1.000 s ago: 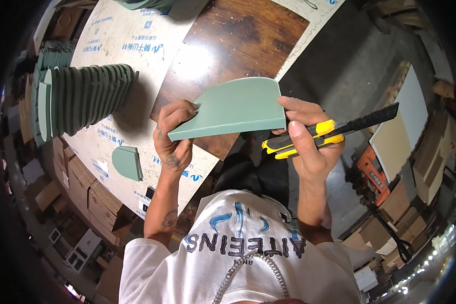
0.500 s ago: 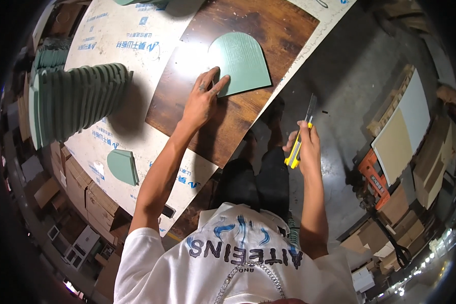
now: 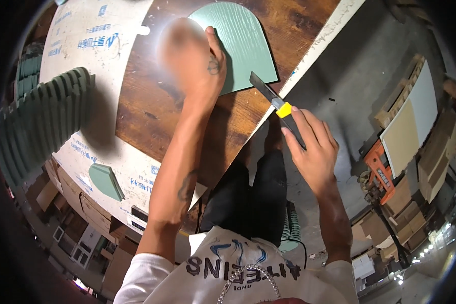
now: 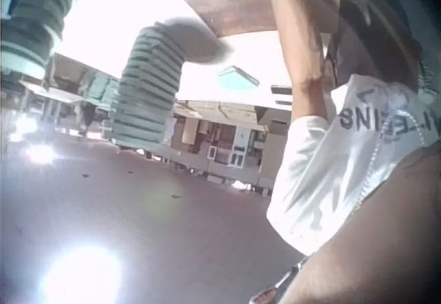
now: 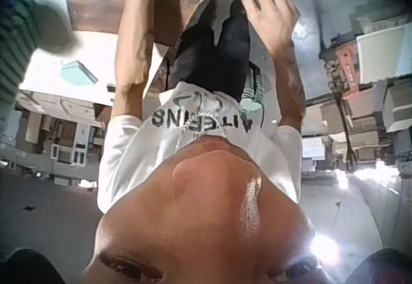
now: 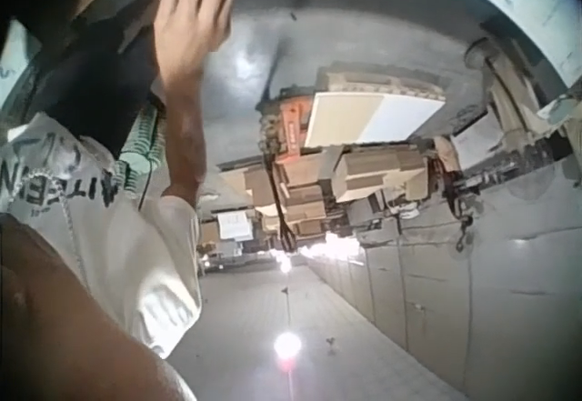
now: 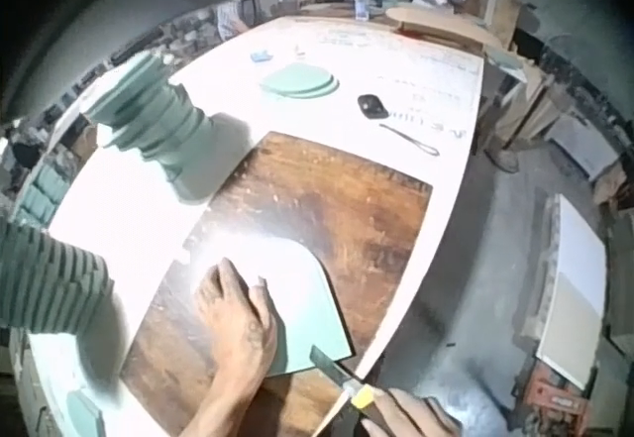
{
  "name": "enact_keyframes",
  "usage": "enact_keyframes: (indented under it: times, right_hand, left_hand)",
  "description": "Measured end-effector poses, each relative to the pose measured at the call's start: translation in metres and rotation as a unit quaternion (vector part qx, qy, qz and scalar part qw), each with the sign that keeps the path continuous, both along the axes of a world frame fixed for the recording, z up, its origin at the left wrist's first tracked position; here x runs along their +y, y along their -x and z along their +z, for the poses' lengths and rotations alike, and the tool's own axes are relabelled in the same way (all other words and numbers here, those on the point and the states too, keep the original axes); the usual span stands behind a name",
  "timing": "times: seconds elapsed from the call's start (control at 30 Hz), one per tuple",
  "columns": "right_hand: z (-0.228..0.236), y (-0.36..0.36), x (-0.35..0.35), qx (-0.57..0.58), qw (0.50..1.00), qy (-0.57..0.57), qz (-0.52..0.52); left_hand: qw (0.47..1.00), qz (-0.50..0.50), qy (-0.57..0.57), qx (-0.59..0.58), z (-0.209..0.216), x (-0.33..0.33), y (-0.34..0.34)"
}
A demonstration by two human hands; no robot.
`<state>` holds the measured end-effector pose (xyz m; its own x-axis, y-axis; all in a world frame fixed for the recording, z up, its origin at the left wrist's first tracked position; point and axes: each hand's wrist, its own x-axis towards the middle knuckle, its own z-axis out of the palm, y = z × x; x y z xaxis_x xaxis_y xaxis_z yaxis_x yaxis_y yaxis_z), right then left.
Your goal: The person is trimming the excess edges from green foam pieces using a utility knife on a wooden workbench.
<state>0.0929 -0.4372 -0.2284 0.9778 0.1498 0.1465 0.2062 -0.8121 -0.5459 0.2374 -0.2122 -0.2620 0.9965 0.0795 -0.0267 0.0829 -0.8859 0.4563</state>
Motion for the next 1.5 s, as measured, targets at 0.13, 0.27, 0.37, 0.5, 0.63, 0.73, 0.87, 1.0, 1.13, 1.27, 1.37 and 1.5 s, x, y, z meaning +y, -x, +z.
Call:
enact_keyframes:
  times: [0.13, 0.27, 0.37, 0.5, 0.63, 0.73, 0.87, 1.0, 1.13, 1.27, 1.37, 1.5]
  right_hand:
    - [-0.009, 0.002, -0.013, -0.028, 0.998, 0.054, -0.003]
    - [-0.010, 0.005, -0.022, -0.011, 0.997, 0.076, -0.008]
    - [-0.009, 0.004, -0.026, -0.004, 0.997, 0.079, 0.003]
    - [-0.008, -0.001, -0.030, 0.004, 0.996, 0.088, 0.011]
    - [-0.011, -0.006, -0.032, -0.003, 0.995, 0.094, 0.026]
    - [-0.007, -0.008, -0.032, 0.006, 0.995, 0.098, 0.028]
    - [-0.008, -0.013, -0.033, 0.004, 0.993, 0.109, 0.043]
    - [-0.008, -0.027, -0.025, -0.007, 0.994, 0.097, 0.045]
    - [-0.014, -0.057, -0.008, -0.017, 0.997, 0.066, 0.031]
    - [-0.019, -0.069, -0.012, -0.035, 0.998, 0.029, 0.032]
    - [-0.025, -0.059, -0.020, -0.023, 0.997, 0.037, 0.057]
    - [-0.010, -0.026, -0.030, 0.034, 0.997, 0.051, 0.044]
  left_hand:
    - [0.991, 0.022, -0.062, -0.117, -0.012, -0.003, 0.003]
    - [0.988, 0.038, -0.099, -0.115, -0.014, -0.002, 0.004]
    - [0.982, 0.031, -0.149, -0.116, -0.020, 0.004, 0.006]
    - [0.985, 0.038, -0.137, -0.102, -0.021, 0.003, 0.005]
    - [0.981, 0.021, -0.146, -0.124, -0.021, 0.008, 0.005]
    - [0.979, 0.009, -0.149, -0.137, -0.022, 0.008, 0.006]
    - [0.981, 0.006, -0.139, -0.137, -0.022, 0.010, 0.008]
    - [0.979, -0.003, -0.136, -0.151, -0.014, 0.002, 0.005]
    - [0.980, 0.059, -0.154, -0.114, -0.005, -0.013, 0.005]
    - [0.976, 0.034, -0.151, -0.150, -0.016, 0.000, 0.005]
    - [0.977, 0.007, -0.152, -0.149, -0.027, 0.016, 0.009]
    - [0.978, 0.013, -0.145, -0.149, -0.020, 0.004, 0.009]
